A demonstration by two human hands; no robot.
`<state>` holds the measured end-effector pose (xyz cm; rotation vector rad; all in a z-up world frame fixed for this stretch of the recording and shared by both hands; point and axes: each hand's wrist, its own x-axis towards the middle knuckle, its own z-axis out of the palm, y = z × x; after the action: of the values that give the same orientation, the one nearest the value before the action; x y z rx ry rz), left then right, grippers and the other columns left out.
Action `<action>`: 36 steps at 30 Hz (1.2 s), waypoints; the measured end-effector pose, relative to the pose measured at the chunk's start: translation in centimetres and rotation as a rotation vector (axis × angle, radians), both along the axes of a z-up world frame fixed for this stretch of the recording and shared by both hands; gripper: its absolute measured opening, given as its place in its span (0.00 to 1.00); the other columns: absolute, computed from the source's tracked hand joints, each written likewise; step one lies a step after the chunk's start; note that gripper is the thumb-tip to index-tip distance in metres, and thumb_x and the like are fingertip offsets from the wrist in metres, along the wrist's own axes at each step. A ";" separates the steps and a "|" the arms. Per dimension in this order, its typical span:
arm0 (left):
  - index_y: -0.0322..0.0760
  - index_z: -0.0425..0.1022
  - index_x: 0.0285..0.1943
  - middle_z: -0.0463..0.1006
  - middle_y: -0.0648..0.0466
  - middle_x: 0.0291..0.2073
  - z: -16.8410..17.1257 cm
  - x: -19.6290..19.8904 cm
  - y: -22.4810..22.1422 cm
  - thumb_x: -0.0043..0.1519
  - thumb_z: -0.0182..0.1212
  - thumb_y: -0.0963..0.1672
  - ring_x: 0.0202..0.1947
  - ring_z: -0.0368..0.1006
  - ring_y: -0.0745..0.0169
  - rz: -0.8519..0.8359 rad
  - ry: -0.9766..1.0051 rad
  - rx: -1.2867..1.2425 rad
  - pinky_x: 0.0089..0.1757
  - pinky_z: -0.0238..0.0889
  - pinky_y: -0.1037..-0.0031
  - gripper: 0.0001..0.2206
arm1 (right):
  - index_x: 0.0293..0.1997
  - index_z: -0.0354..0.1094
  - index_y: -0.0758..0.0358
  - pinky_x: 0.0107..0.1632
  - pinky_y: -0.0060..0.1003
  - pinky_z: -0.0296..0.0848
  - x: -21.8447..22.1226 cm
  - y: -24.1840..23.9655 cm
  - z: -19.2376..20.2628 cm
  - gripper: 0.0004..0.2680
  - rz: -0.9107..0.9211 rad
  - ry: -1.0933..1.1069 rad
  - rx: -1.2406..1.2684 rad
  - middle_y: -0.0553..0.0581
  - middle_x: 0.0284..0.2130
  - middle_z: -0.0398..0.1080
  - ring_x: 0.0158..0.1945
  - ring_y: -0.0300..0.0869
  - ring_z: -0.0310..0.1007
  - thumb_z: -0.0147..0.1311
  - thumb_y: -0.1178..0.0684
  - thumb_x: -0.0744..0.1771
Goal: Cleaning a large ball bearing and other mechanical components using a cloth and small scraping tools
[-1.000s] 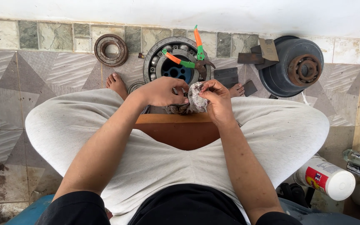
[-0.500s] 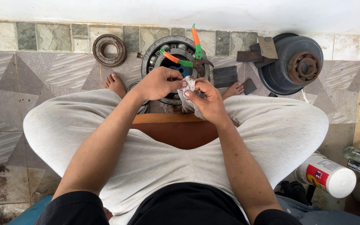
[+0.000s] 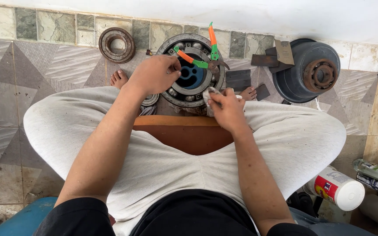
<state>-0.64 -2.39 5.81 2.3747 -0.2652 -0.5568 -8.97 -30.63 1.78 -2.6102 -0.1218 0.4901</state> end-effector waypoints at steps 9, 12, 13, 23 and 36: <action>0.45 0.83 0.54 0.84 0.48 0.42 -1.4 -0.5 -0.3 0.64 0.59 0.48 0.46 0.80 0.32 -0.043 0.032 0.158 0.47 0.73 0.43 0.13 | 0.70 0.63 0.43 0.58 0.53 0.51 -1.6 4.2 -0.3 0.20 0.297 -0.034 -0.434 0.58 0.52 0.58 0.56 0.53 0.61 0.55 0.45 0.68; 0.45 0.83 0.54 0.84 0.48 0.42 -1.6 -0.3 -0.2 0.65 0.59 0.48 0.46 0.80 0.32 -0.038 0.031 0.154 0.47 0.73 0.42 0.13 | 0.71 0.63 0.49 0.59 0.53 0.49 -1.8 4.4 -0.8 0.20 0.339 -0.057 -0.448 0.61 0.53 0.59 0.57 0.55 0.60 0.54 0.47 0.68; 0.45 0.83 0.54 0.84 0.48 0.42 -1.7 -0.4 -0.2 0.65 0.59 0.48 0.46 0.80 0.32 -0.038 0.032 0.153 0.47 0.73 0.42 0.13 | 0.71 0.63 0.49 0.59 0.53 0.49 -1.8 4.6 -0.4 0.20 0.340 -0.055 -0.449 0.61 0.53 0.59 0.57 0.55 0.60 0.54 0.47 0.68; 0.42 0.83 0.57 0.84 0.45 0.42 -1.3 -1.3 0.5 0.64 0.59 0.47 0.46 0.80 0.31 -0.016 0.042 0.147 0.47 0.74 0.41 0.15 | 0.62 0.68 0.62 0.58 0.54 0.49 -1.2 4.7 -2.6 0.17 0.375 -0.177 -0.461 0.62 0.50 0.61 0.53 0.53 0.62 0.59 0.50 0.66; 0.44 0.83 0.57 0.84 0.46 0.44 -1.2 -0.9 -0.1 0.64 0.59 0.48 0.48 0.81 0.31 -0.046 0.043 0.177 0.49 0.73 0.41 0.16 | 0.67 0.62 0.63 0.57 0.52 0.50 -3.2 5.3 -1.3 0.22 0.275 -0.196 -0.349 0.64 0.57 0.56 0.57 0.55 0.58 0.57 0.51 0.65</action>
<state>-1.55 -2.45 4.58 2.5285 -0.2617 -0.6766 -12.18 -25.35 0.43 -2.9989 -0.5072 0.3719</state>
